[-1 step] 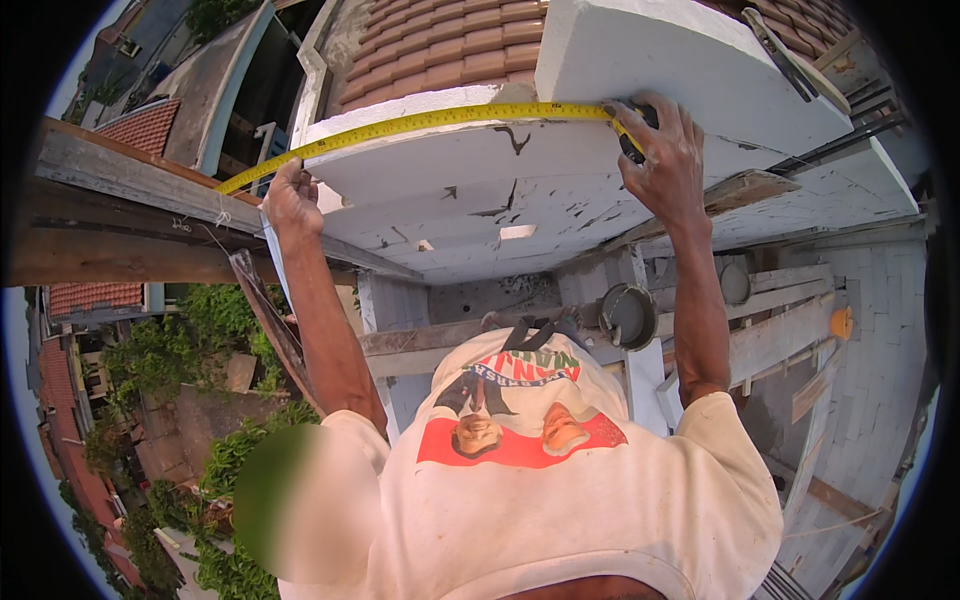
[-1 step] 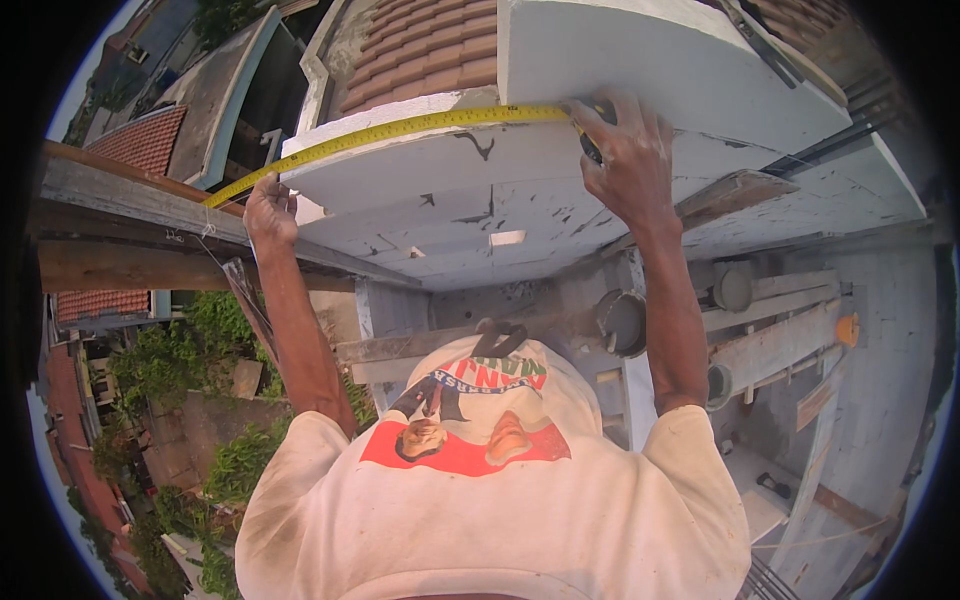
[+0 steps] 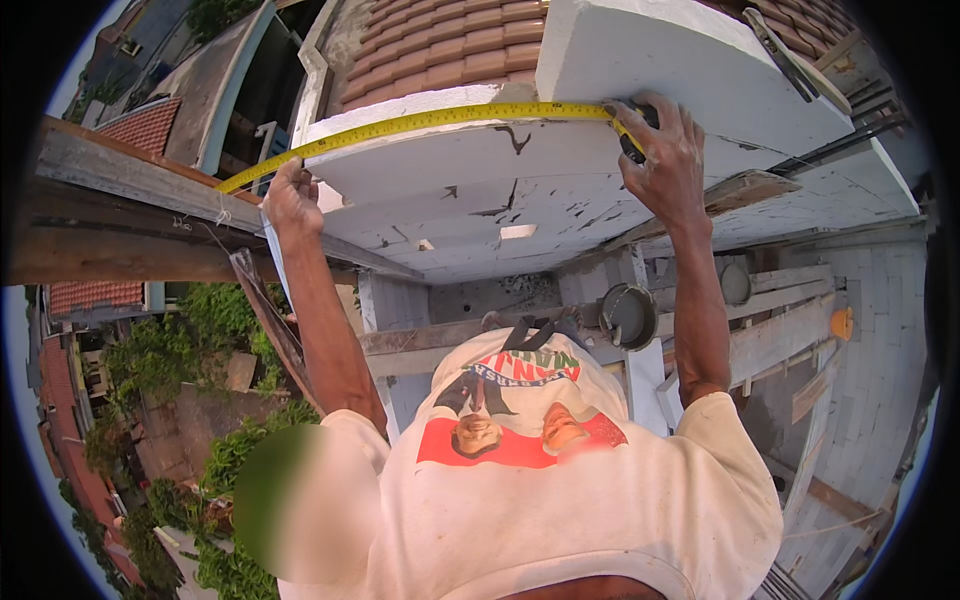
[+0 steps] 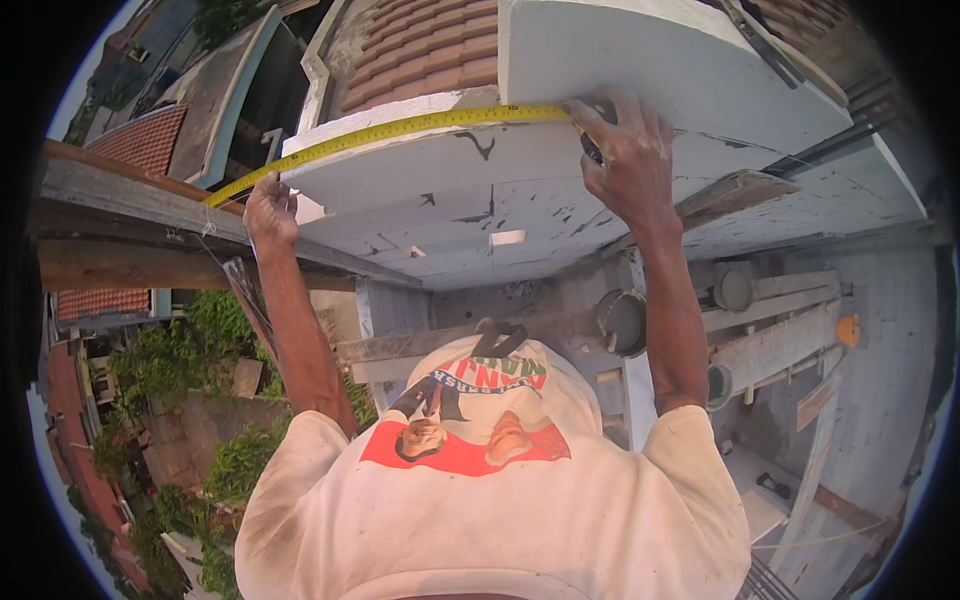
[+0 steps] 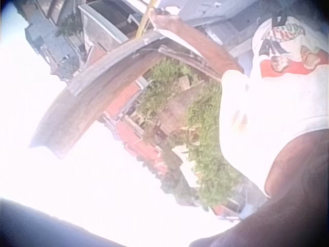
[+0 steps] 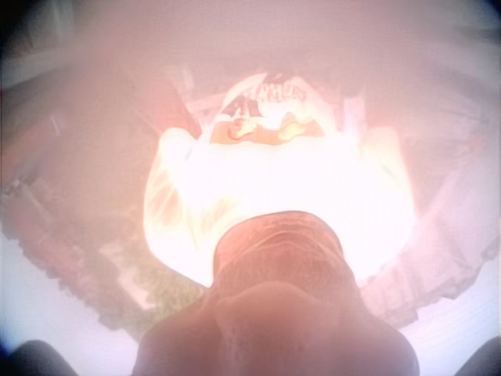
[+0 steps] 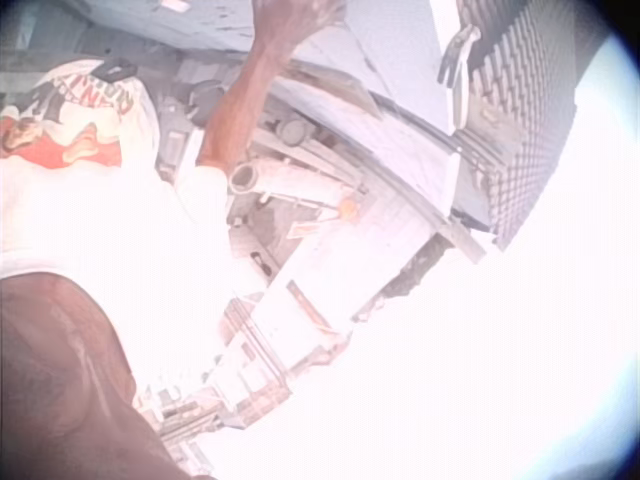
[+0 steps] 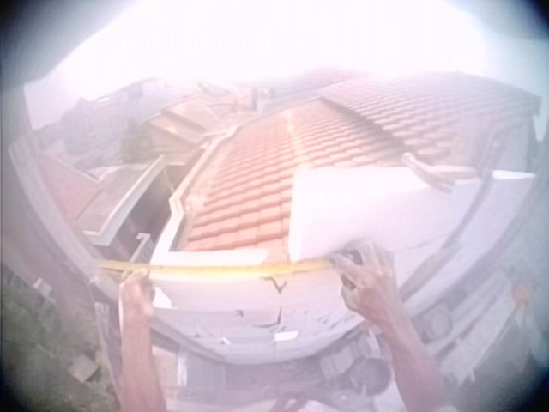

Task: The person is laying white blocks on a wall using a trowel to apply mortar. They measure the wall with a tape measure and use a string line for alignment. The person picks up blocks, applies mortar, and places them on the wall, adjusting them as needed.

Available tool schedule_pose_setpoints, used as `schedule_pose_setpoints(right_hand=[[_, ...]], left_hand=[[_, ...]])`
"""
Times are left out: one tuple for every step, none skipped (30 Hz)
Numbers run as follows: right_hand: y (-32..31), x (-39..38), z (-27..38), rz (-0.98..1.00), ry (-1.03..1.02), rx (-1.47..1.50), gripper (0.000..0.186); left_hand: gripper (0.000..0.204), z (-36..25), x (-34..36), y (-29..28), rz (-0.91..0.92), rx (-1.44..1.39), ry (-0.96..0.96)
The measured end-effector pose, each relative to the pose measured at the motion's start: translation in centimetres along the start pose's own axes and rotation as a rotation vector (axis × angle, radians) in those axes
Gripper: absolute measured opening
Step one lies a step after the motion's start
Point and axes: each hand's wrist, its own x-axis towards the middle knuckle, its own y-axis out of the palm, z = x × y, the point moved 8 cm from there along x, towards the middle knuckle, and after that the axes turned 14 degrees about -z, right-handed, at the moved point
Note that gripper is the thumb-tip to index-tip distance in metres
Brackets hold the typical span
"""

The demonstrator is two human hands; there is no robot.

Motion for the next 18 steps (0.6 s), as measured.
schedule_pose_setpoints(right_hand=[[-0.02,0.01,0.0,-0.002,0.0,-0.001,0.061],[-0.03,0.0,0.01,-0.004,0.0,-0.002,0.06],[-0.01,-0.02,0.01,-0.005,0.001,-0.003,0.06],[-0.03,-0.04,-0.01,-0.024,-0.013,-0.008,0.061],[0.06,-0.12,-0.13,-0.043,-0.027,-0.013,0.062],[0.03,-0.16,-0.17,-0.062,-0.04,-0.018,0.063],[-0.01,-0.15,-0.14,-0.066,-0.043,-0.016,0.063],[-0.06,-0.13,-0.1,-0.07,-0.046,-0.014,0.063],[-0.13,-0.09,-0.04,-0.074,-0.048,-0.013,0.063],[-0.07,-0.04,-0.01,-0.055,-0.036,-0.009,0.061],[-0.12,0.0,0.06,-0.036,-0.024,-0.005,0.059],[-0.09,0.01,0.09,-0.017,-0.012,-0.001,0.058],[-0.07,0.03,0.07,-0.01,-0.007,0.0,0.058],[-0.06,0.05,-0.01,-0.002,-0.001,0.002,0.059],[-0.03,0.07,-0.12,0.005,0.004,0.003,0.059],[-0.13,0.09,-0.14,-0.018,-0.011,0.001,0.06],[-0.21,0.07,-0.21,-0.041,-0.026,-0.002,0.062],[-0.29,0.12,-0.22,-0.064,-0.04,-0.004,0.063]], left_hand=[[0.023,-0.1,-0.21,0.03,-0.006,-0.01,-0.003],[0.023,-0.15,-0.26,0.01,-0.007,-0.006,-0.002],[0.023,-0.24,-0.36,0.06,-0.009,-0.002,-0.001],[0.024,-0.3,-0.36,0.09,-0.009,0.001,0.001],[0.024,-0.33,-0.38,0.06,-0.012,0.001,0.0],[0.024,-0.35,-0.41,0.02,-0.015,0.0,0.0],[0.024,-0.37,-0.38,-0.04,-0.018,0.0,-0.001],[0.024,-0.36,-0.35,-0.01,-0.014,0.002,-0.002],[0.024,-0.36,-0.31,0.05,-0.01,0.004,-0.004],[0.025,-0.37,-0.32,0.05,-0.008,0.006,-0.006],[0.025,-0.39,-0.33,0.02,-0.012,0.004,-0.005],[0.025,-0.39,-0.35,0.03,-0.015,0.003,-0.005],[0.025,-0.36,-0.34,0.05,-0.018,0.0,-0.005],[0.026,-0.37,-0.34,0.06,-0.02,0.002,-0.002],[0.026,-0.35,-0.34,0.09,-0.021,0.003,0.001],[0.026,-0.34,-0.36,0.04,-0.024,0.004,0.004],[0.026,-0.3,-0.35,0.12,-0.02,0.006,0.002],[0.027,-0.27,-0.32,0.25,-0.017,0.007,0.0]])
